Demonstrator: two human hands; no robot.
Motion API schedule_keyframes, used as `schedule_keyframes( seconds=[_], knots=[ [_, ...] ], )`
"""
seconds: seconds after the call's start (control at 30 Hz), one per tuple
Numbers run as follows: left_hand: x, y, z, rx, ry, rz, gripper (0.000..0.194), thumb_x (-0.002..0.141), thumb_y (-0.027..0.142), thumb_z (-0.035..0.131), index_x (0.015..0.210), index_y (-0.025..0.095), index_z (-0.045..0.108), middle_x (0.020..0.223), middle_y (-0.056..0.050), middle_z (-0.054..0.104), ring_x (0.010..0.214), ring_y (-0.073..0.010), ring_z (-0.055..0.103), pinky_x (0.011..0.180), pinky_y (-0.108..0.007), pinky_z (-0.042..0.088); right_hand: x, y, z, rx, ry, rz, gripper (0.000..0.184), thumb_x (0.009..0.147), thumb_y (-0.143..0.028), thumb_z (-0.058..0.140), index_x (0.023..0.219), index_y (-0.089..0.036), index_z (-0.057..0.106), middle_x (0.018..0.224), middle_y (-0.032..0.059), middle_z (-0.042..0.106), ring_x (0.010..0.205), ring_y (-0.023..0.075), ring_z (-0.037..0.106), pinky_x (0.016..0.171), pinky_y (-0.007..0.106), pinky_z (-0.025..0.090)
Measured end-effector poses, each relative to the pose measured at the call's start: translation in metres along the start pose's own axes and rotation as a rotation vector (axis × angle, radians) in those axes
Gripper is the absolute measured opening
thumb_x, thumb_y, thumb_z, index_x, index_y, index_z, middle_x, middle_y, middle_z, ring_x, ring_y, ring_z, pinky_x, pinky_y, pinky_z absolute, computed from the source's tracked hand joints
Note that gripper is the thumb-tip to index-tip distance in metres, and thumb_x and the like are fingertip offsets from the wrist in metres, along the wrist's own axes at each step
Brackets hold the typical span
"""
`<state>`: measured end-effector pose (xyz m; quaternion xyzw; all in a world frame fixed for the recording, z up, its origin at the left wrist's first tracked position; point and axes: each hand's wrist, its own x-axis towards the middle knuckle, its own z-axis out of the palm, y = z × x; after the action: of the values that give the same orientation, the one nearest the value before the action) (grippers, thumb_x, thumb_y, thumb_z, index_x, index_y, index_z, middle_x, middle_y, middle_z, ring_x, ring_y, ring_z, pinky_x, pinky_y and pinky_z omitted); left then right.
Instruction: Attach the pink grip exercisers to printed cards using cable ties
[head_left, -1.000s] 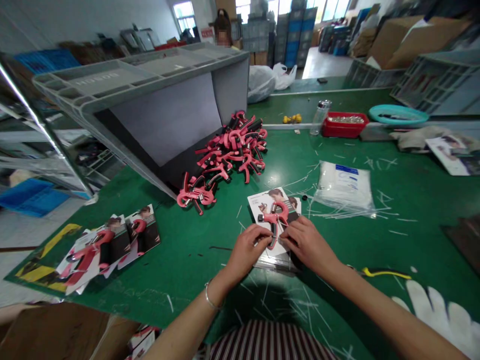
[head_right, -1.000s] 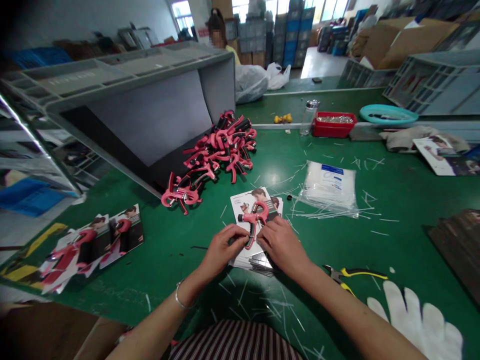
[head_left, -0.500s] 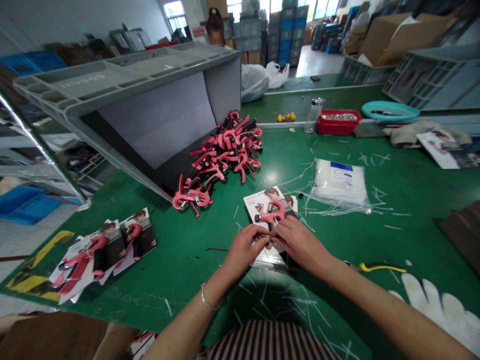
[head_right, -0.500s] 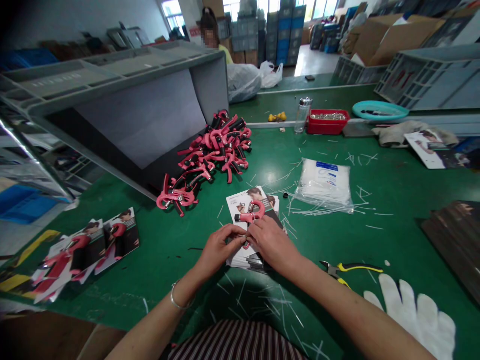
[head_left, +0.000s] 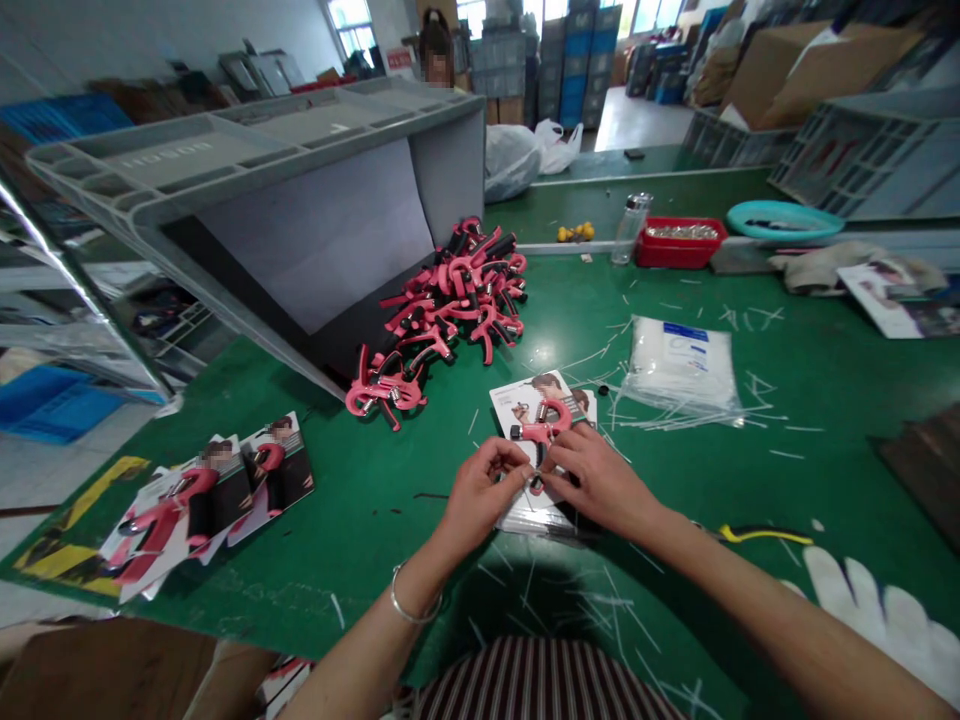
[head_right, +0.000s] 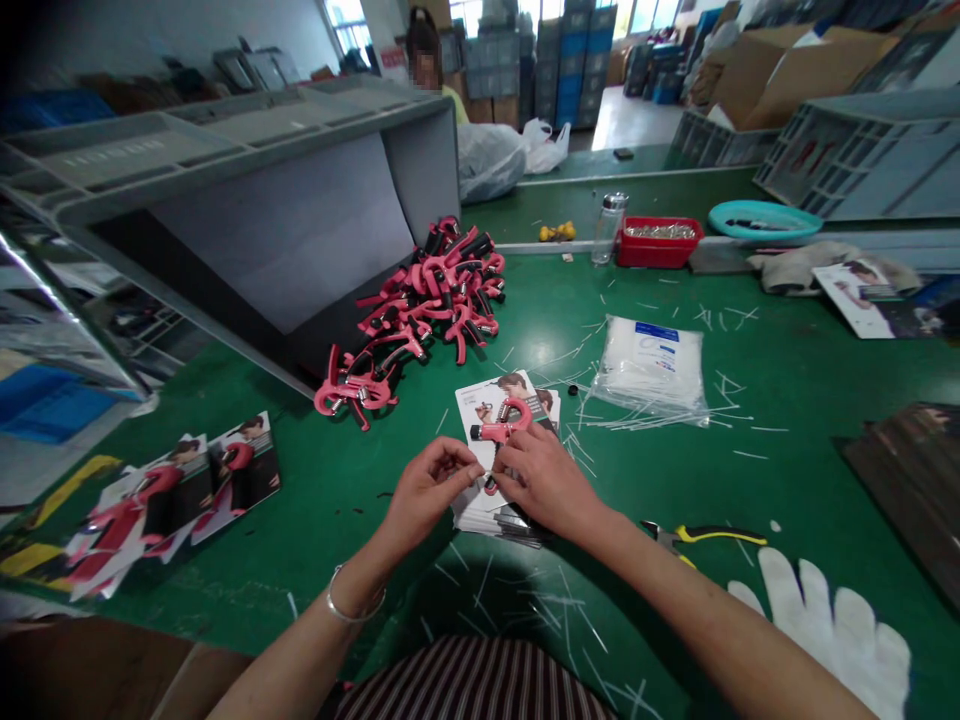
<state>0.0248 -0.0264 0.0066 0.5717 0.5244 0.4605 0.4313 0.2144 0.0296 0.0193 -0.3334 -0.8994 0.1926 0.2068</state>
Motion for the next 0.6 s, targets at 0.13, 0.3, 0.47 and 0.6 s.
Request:
schedule_keyframes(
  seconds=[0.13, 0.3, 0.47, 0.6],
  knots=[
    [-0.009, -0.010, 0.016, 0.292, 0.039, 0.066, 0.046, 0.079, 0.032, 0.074, 0.118, 0.020, 0.053, 0.118, -0.010, 0.060, 0.112, -0.0252, 0.056, 0.099, -0.042, 0.044, -0.001, 0.003, 0.003, 0.249, 0.078, 0.061, 0.004, 0.091, -0.023, 0.062, 0.089, -0.021, 0.064, 0.094, 0.0032, 0.066, 0.097, 0.0218, 0.053, 0.090, 0.039, 0.040],
    [-0.007, -0.037, 0.023, 0.633, 0.217, 0.231, 0.037, 0.087, 0.025, 0.063, 0.121, 0.018, 0.051, 0.127, -0.014, 0.056, 0.122, -0.0281, 0.049, 0.106, -0.050, 0.037, 0.003, 0.004, 0.020, 0.451, 0.105, 0.037, 0.007, 0.094, -0.024, 0.060, 0.092, -0.023, 0.067, 0.094, 0.0018, 0.067, 0.103, 0.0208, 0.052, 0.095, 0.039, 0.038],
    [0.002, -0.046, 0.010, 0.691, 0.196, 0.237, 0.017, 0.089, 0.028, 0.061, 0.103, 0.019, 0.060, 0.128, -0.013, 0.058, 0.122, -0.0292, 0.051, 0.105, -0.051, 0.038, -0.009, 0.008, 0.024, 0.392, 0.158, 0.100, 0.013, 0.095, -0.027, 0.058, 0.089, -0.022, 0.068, 0.090, 0.0032, 0.068, 0.099, 0.0209, 0.051, 0.093, 0.039, 0.040],
    [-0.001, -0.041, -0.022, 0.423, 0.169, 0.054, 0.020, 0.085, 0.032, 0.064, 0.103, 0.023, 0.064, 0.136, -0.010, 0.054, 0.126, -0.0282, 0.050, 0.107, -0.049, 0.039, -0.082, 0.037, -0.008, 0.138, 0.123, 0.211, 0.028, 0.095, -0.037, 0.055, 0.119, -0.024, 0.060, 0.128, 0.0089, 0.062, 0.122, 0.0242, 0.047, 0.104, 0.046, 0.036]
  ],
)
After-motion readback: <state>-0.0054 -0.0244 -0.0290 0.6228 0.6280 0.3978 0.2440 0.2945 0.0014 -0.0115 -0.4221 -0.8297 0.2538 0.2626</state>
